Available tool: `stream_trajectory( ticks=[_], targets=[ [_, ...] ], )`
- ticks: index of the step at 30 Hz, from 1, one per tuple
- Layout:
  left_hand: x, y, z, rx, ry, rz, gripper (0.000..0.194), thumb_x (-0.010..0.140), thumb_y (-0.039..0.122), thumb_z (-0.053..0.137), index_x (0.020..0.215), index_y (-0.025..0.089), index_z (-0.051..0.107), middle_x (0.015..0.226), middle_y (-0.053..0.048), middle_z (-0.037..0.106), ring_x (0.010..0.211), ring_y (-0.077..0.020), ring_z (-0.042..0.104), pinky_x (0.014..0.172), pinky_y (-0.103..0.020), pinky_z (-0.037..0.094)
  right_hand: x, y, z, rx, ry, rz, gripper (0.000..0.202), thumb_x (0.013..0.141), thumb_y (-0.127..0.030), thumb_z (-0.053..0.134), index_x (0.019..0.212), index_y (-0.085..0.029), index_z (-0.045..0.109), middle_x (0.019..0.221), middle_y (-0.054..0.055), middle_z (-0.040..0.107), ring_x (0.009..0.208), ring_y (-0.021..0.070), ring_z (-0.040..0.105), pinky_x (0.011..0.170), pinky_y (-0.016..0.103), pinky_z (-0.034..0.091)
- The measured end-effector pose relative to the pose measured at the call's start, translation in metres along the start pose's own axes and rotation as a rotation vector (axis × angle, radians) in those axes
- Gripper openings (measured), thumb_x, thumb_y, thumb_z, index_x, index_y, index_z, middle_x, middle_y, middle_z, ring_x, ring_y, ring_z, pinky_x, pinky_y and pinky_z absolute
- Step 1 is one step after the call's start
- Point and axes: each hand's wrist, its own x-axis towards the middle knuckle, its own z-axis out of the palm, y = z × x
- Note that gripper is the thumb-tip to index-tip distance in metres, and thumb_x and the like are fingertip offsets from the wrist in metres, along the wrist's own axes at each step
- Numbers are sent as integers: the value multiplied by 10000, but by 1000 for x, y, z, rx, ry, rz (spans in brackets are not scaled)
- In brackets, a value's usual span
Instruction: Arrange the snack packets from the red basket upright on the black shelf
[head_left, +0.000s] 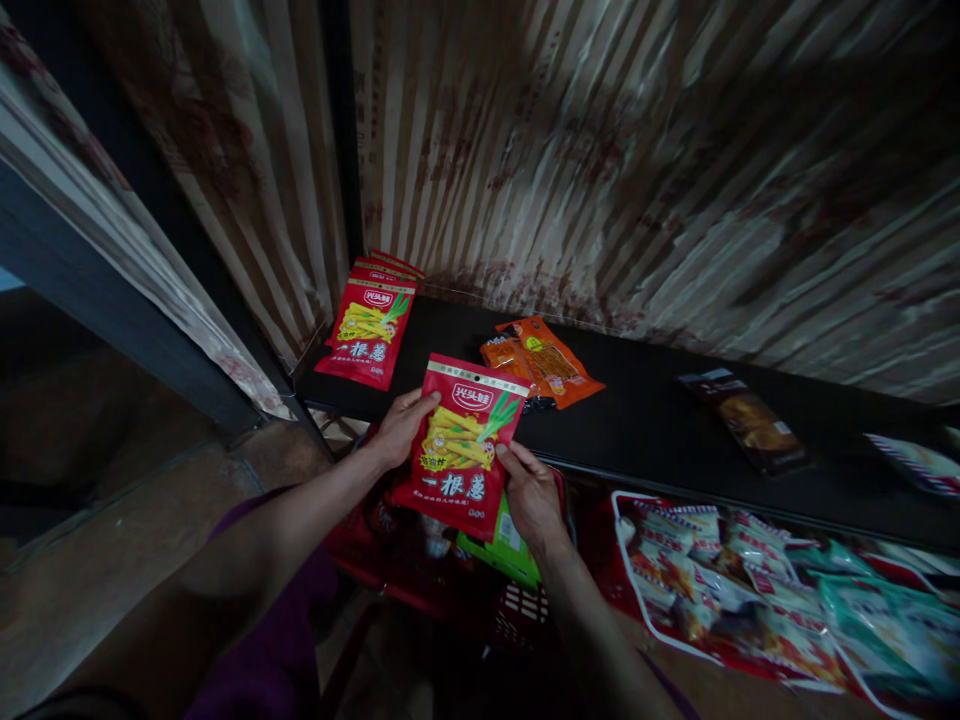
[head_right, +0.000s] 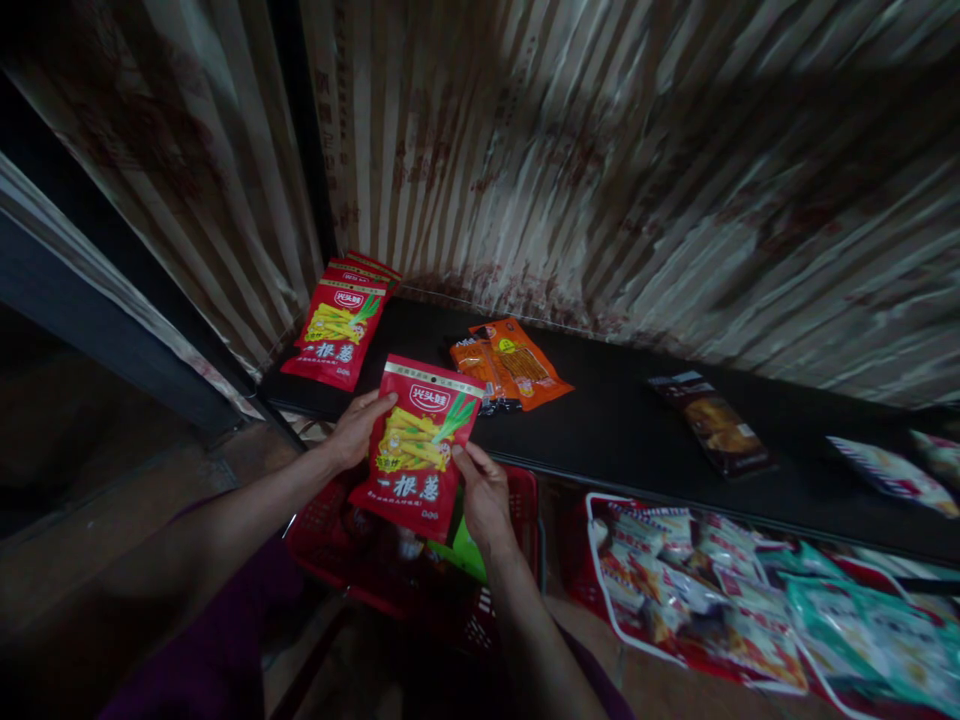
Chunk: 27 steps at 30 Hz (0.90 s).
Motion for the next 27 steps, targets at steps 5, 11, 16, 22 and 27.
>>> stream_trajectory(
  ticks=[5,11,16,22,27],
  targets=[
    [1,-3,-1,-27,-24,-21,342,670,405,766,901,163,693,890,-65,739,794,-209,682,801,-343,507,0,0,0,17,-10,4,300,554,-337,842,817,-240,735,781,-6,757,654,165,688,617,265,554],
    [-1,1,2,-63,-9,-100,367,643,394,789,897,152,679,899,-72,736,854,-222,684,850,-338,497,3,-1,-3,36,53,31,348,515,-332,858,815,-216,724,759,8,754,621,189,692,579,293,570],
    [-7,4,4,-61,-103,-160,433,621,372,802,954,132,663,937,-86,728,932,-248,673,873,-348,495,2,-8,-2,79,109,82,404,462,-290,873,822,-202,713,711,8,748,579,191,691,564,297,579],
    [-16,-2,0,33,-223,-329,443,620,301,809,1001,129,664,970,-95,721,823,-204,685,741,-297,525,6,-18,-7,113,136,76,428,508,-261,843,904,-206,691,777,5,757,601,178,697,609,294,592],
    [-24,-8,-1,37,-316,-461,472,568,280,848,986,143,676,959,-81,723,772,-164,680,711,-257,516,8,-25,-12,156,188,59,412,537,-232,821,922,-210,678,797,7,755,638,179,703,613,288,595]
  ],
)
